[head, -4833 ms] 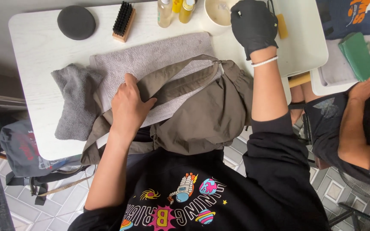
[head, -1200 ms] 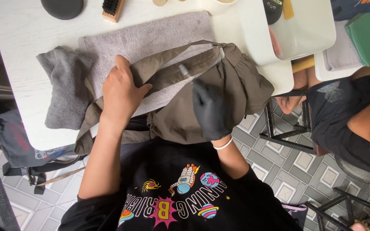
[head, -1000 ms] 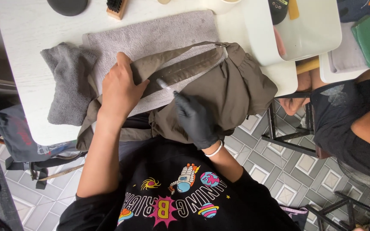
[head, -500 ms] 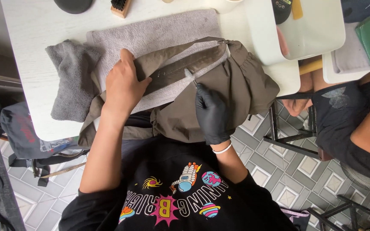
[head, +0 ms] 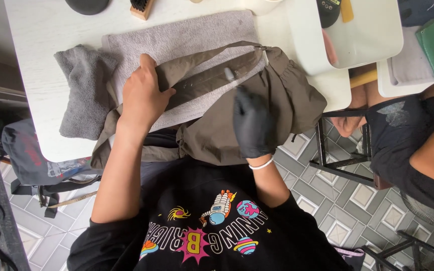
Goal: Cleaning and restoring a bag strap using cleaning solution, a small applicator, and a brush.
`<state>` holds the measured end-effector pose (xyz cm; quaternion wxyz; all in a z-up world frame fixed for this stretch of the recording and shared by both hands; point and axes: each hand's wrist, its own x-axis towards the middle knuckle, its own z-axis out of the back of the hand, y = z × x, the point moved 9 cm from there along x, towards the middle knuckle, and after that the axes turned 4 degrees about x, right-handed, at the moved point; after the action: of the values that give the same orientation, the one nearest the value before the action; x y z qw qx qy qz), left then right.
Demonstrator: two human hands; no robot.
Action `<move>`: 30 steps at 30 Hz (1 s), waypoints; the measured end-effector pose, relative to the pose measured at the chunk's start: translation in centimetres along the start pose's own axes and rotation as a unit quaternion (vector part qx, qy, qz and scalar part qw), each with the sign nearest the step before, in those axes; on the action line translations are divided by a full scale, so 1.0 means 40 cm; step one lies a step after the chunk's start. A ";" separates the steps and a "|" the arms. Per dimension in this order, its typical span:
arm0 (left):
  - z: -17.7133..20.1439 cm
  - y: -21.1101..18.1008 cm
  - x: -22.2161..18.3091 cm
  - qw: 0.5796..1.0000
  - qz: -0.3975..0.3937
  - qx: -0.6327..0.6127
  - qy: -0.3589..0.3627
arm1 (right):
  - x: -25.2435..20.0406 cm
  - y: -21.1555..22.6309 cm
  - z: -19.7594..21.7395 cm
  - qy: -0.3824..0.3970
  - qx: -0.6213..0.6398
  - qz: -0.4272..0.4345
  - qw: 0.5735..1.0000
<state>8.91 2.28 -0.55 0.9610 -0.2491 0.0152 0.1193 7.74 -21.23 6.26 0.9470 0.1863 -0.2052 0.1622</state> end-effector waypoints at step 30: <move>0.191 0.233 -0.132 0.967 -0.050 -0.013 -0.248 | 0.044 -0.246 -0.087 -0.069 0.417 -0.058 0.905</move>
<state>1.34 12.69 2.18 0.9362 -0.2242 -0.2378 0.1290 14.18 -28.00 1.27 0.7744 0.5861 -0.1726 0.1642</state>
